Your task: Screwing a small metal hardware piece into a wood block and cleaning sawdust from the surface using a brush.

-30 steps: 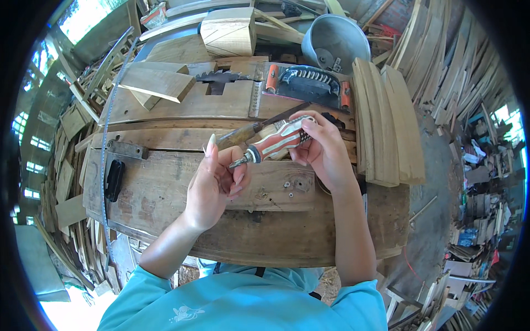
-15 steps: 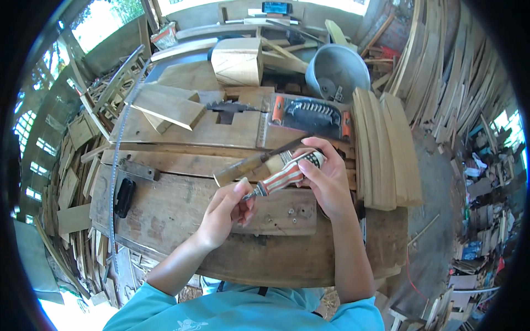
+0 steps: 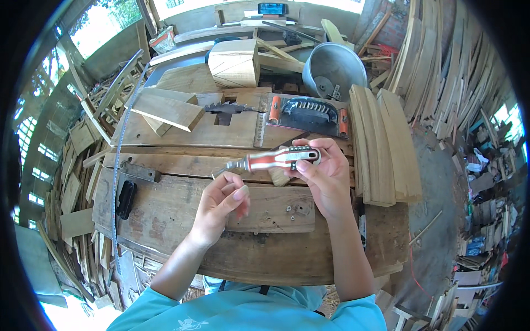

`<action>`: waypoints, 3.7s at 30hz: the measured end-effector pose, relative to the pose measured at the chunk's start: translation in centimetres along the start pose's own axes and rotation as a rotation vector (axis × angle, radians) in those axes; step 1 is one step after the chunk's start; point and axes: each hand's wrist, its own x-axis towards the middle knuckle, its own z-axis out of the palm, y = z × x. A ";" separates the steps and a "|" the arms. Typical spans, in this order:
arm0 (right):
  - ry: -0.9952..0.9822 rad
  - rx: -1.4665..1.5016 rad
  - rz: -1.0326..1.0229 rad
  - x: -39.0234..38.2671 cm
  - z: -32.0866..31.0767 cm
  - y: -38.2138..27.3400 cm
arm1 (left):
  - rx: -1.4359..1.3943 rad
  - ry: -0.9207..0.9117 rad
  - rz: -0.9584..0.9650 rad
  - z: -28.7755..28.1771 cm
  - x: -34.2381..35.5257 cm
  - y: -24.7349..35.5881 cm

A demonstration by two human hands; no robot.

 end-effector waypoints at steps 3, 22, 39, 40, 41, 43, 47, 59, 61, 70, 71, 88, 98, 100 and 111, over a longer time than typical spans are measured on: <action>0.054 0.077 -0.015 -0.1 0.8 0.1 | 0.043 0.025 -0.022 0.6 -0.3 -0.5; -0.263 0.016 0.042 -1.2 1.8 -0.5 | 0.208 0.064 0.113 -2.0 0.2 2.3; 0.156 0.007 0.117 -0.6 1.1 -0.9 | 1.551 0.748 0.133 -11.4 -1.9 1.6; 0.159 0.001 0.122 -0.6 1.1 -0.9 | 1.572 0.761 0.144 -11.6 -1.9 1.2; 0.154 -0.006 0.129 -0.5 1.2 -0.7 | 1.564 0.768 0.138 -11.6 -2.1 1.1; 0.142 -0.001 0.145 -0.3 1.6 -0.2 | 1.639 0.780 0.189 -11.9 -2.5 1.2; 0.105 0.010 0.131 -0.3 1.4 -0.2 | 1.622 0.831 0.139 -11.6 -2.8 1.6; 0.149 -0.026 0.152 -0.7 0.3 -0.5 | 1.703 1.186 0.280 -20.0 -10.3 7.3; 0.145 -0.017 0.145 -0.6 0.5 -0.6 | 1.737 1.222 0.187 -22.7 -12.2 7.9; 0.187 -0.344 0.063 -0.2 -0.5 0.2 | 1.613 1.186 0.119 -24.6 -14.0 6.4; 0.208 -0.365 0.063 0.1 -0.9 0.5 | 1.583 1.169 0.170 -23.3 -13.2 6.4; -0.409 -1.280 0.116 -5.6 1.0 -2.6 | 1.484 -0.264 0.408 -3.1 -2.3 1.4; -0.339 -1.290 -0.026 -6.6 0.2 -1.2 | 1.210 -0.365 0.441 -3.9 0.4 0.0; -0.325 -1.332 -0.092 -7.1 0.2 -1.6 | 1.183 -0.366 0.434 -3.9 0.5 -0.1; 0.268 -1.547 -0.538 -5.2 -1.5 -7.5 | 1.050 -0.184 0.610 -5.5 0.3 0.0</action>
